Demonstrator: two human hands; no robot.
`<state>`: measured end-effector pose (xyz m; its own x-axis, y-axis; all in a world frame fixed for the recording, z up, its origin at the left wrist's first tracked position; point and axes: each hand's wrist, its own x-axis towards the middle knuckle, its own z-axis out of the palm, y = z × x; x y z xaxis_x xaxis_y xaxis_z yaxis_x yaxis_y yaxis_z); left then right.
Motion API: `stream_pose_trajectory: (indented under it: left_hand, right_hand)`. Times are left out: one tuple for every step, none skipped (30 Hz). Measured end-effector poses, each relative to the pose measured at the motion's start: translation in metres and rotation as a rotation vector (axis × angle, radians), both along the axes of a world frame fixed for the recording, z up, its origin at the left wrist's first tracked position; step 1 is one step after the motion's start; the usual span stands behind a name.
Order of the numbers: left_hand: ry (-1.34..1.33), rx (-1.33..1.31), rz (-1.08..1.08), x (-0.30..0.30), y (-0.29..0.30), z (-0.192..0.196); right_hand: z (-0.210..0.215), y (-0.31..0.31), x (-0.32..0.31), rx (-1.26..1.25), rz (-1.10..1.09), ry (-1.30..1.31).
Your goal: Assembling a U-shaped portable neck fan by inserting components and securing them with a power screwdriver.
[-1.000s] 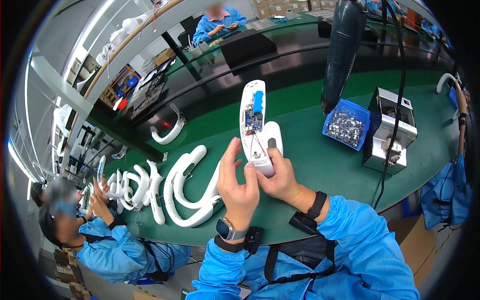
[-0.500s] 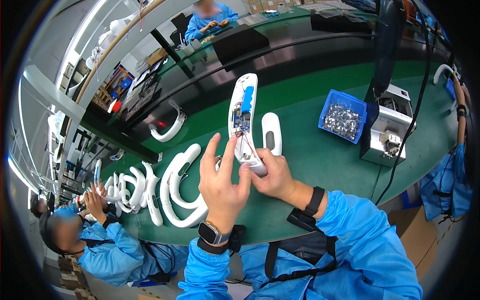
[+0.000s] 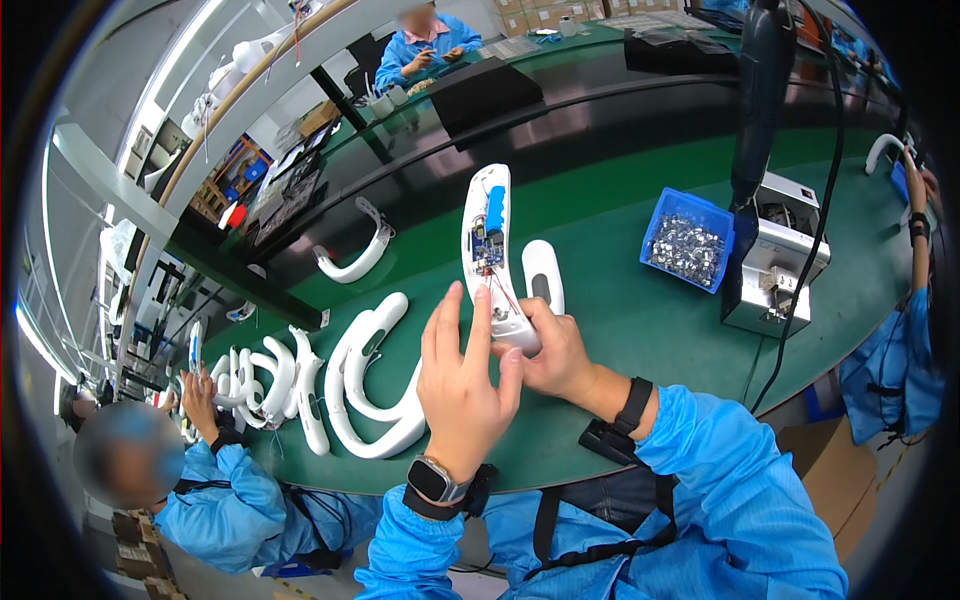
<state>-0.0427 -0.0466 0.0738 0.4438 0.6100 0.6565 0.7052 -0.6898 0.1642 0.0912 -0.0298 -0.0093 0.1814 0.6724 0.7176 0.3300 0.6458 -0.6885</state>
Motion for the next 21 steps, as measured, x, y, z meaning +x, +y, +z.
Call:
stream_pose_trajectory:
  left_hand:
    - [0.027,-0.001,0.011,0.002,0.002,0.002]
    - [0.055,0.002,0.022,0.002,0.004,0.004]
    - [0.054,0.003,0.022,0.002,0.005,0.004]
    - [0.049,-0.001,0.024,0.001,0.005,0.003]
    - [0.045,-0.006,0.024,0.0,0.004,0.003]
    - [0.047,-0.005,0.023,-0.002,0.004,0.002]
    - [0.049,0.001,0.011,-0.004,0.004,0.001]
    - [0.05,0.005,-0.002,-0.005,0.003,0.0]
    - [0.05,0.003,-0.003,-0.005,0.004,0.0]
    - [0.051,0.002,0.021,-0.004,0.005,0.0]
    - [0.052,0.003,0.044,-0.002,0.006,0.001]
    - [0.051,0.001,0.044,-0.002,0.007,0.0]
    - [0.033,-0.034,0.024,-0.003,0.008,0.0]
    - [0.015,-0.067,0.006,-0.004,0.01,0.0]
    - [0.015,-0.066,0.008,-0.004,0.012,-0.001]
    - [-0.019,-0.068,-0.015,-0.005,0.015,-0.002]
    - [-0.052,-0.07,-0.038,-0.005,0.017,-0.003]
    - [-0.053,-0.069,-0.036,-0.005,0.016,-0.002]
    - [-0.053,-0.084,-0.025,-0.005,0.015,-0.002]
    - [-0.054,-0.099,-0.016,-0.003,0.014,-0.002]
    - [-0.054,-0.098,-0.016,0.0,0.012,-0.001]
  right_hand:
    - [-0.002,0.0,0.001,0.011,-0.009,-0.021]
    - [-0.001,0.0,0.001,0.012,-0.008,-0.021]
    - [-0.002,0.0,0.0,0.018,-0.006,-0.009]
    - [-0.002,0.0,0.001,0.024,-0.005,0.004]
    - [-0.001,0.0,0.0,0.025,-0.006,0.005]
    - [0.0,0.0,0.0,0.034,0.008,-0.004]
    - [0.001,0.0,0.0,0.042,0.022,-0.013]
    - [0.0,0.0,0.0,0.04,0.021,-0.012]
    - [0.0,0.0,-0.001,0.042,0.023,-0.014]
    - [0.0,0.0,-0.001,0.045,0.026,-0.015]
    - [-0.001,0.0,-0.001,0.043,0.026,-0.016]
    - [-0.001,0.0,0.0,0.052,0.018,-0.029]
    - [-0.001,0.0,0.001,0.061,0.01,-0.042]
    - [-0.001,0.0,0.0,0.061,0.012,-0.042]
    - [0.0,-0.001,0.0,0.073,0.009,-0.049]
    - [0.0,-0.001,0.0,0.086,0.005,-0.057]
    - [0.002,-0.002,0.0,0.086,0.007,-0.057]
    - [0.003,-0.002,0.001,0.09,0.017,-0.085]
    - [0.005,-0.002,0.002,0.094,0.026,-0.112]
    - [0.004,-0.002,0.003,0.095,0.026,-0.113]
    - [0.002,-0.001,0.004,0.094,0.039,-0.102]
